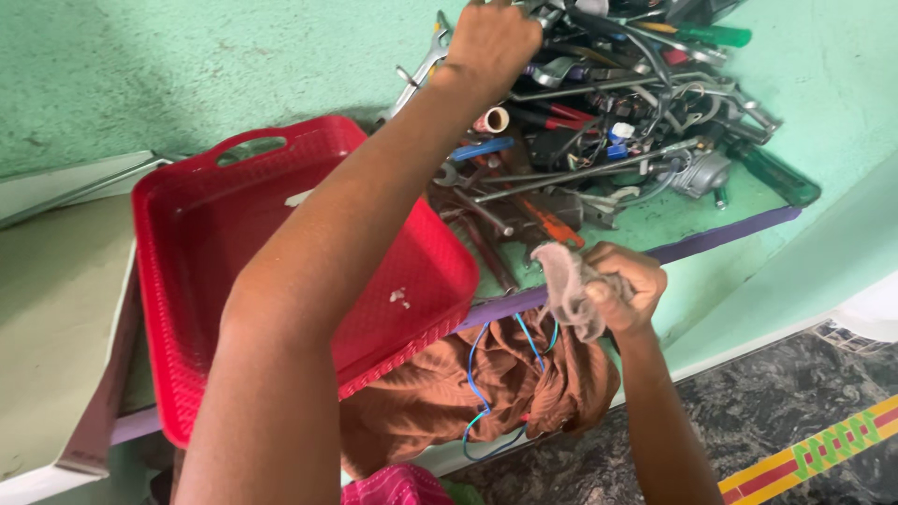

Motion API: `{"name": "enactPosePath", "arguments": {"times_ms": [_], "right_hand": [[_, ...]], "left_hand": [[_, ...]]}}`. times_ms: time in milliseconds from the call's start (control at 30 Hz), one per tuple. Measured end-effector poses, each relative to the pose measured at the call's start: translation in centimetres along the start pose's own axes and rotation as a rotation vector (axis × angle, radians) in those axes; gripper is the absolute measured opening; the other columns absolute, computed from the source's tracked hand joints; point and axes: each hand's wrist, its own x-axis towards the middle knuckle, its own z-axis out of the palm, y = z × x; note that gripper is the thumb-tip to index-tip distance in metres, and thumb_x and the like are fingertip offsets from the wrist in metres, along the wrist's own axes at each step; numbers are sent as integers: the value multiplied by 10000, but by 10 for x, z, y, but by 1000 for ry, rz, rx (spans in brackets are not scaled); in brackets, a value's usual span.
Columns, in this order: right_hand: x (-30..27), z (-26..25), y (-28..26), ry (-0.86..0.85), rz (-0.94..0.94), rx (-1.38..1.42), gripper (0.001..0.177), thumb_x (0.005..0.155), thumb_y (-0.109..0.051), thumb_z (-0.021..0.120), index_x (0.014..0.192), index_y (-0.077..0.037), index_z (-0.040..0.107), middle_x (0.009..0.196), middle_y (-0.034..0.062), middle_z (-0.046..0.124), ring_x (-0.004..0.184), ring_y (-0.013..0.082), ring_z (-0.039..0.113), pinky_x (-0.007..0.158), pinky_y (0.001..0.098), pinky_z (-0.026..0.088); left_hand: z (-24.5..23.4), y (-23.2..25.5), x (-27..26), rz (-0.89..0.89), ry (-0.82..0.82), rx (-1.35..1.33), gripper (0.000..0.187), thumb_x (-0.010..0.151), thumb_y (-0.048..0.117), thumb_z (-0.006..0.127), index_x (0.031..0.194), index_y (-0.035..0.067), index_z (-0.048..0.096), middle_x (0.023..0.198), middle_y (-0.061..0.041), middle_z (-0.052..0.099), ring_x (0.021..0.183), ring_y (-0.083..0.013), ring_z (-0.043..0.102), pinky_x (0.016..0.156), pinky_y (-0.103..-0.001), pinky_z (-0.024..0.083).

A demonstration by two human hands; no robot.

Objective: The person picks up several wrenches from a workbench, wipes them individually with a cloth, and places them into a tray or a box.

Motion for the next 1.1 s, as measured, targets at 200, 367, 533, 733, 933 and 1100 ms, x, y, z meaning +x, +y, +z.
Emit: {"name": "enactPosePath", "arguments": {"times_ms": [200, 367, 533, 733, 933, 1100], "right_hand": [[1, -1, -1, 0, -1, 62, 472, 942, -339, 761, 789, 72, 589, 777, 119, 601, 713, 197, 566, 714, 342, 495], [2, 0, -3, -2, -12, 34, 483, 934, -360, 760, 779, 66, 591, 786, 122, 622, 732, 216, 606, 752, 356, 534], [5, 0, -6, 0, -13, 29, 496, 929, -377, 762, 760, 58, 592, 769, 112, 628, 727, 223, 625, 752, 363, 543], [4, 2, -8, 10, 4, 25, 506, 936, -397, 748, 759, 51, 594, 777, 110, 639, 738, 222, 624, 765, 358, 538], [2, 0, -4, -1, 7, 19, 493, 931, -374, 755, 765, 66, 606, 773, 119, 630, 724, 216, 606, 739, 356, 530], [2, 1, -3, 2, 3, 12, 485, 928, -371, 754, 767, 61, 603, 773, 115, 627, 723, 212, 603, 741, 355, 531]], "left_hand": [[30, 7, 22, -109, -202, -131, 262, 750, 164, 827, 994, 103, 755, 1002, -137, 744, 979, -318, 722, 782, -431, 565], [31, 1, 18, -109, -213, -172, 453, 625, 258, 932, 1002, 95, 740, 1028, -141, 736, 980, -340, 718, 767, -445, 568], [16, -2, 10, -126, -500, -314, 413, 690, 377, 945, 985, 149, 767, 1068, -89, 743, 1047, -298, 708, 891, -429, 558], [20, -3, 10, -101, -508, -333, 459, 660, 390, 954, 1000, 162, 744, 1063, -80, 742, 1072, -287, 689, 887, -432, 553], [35, 0, 13, -106, -464, -293, 162, 805, 246, 836, 946, 193, 777, 1101, -66, 729, 1160, -269, 642, 898, -425, 550], [37, -2, 13, -147, -537, -318, 118, 896, 182, 741, 997, 209, 796, 1144, -84, 732, 1171, -279, 664, 928, -436, 554]]}}
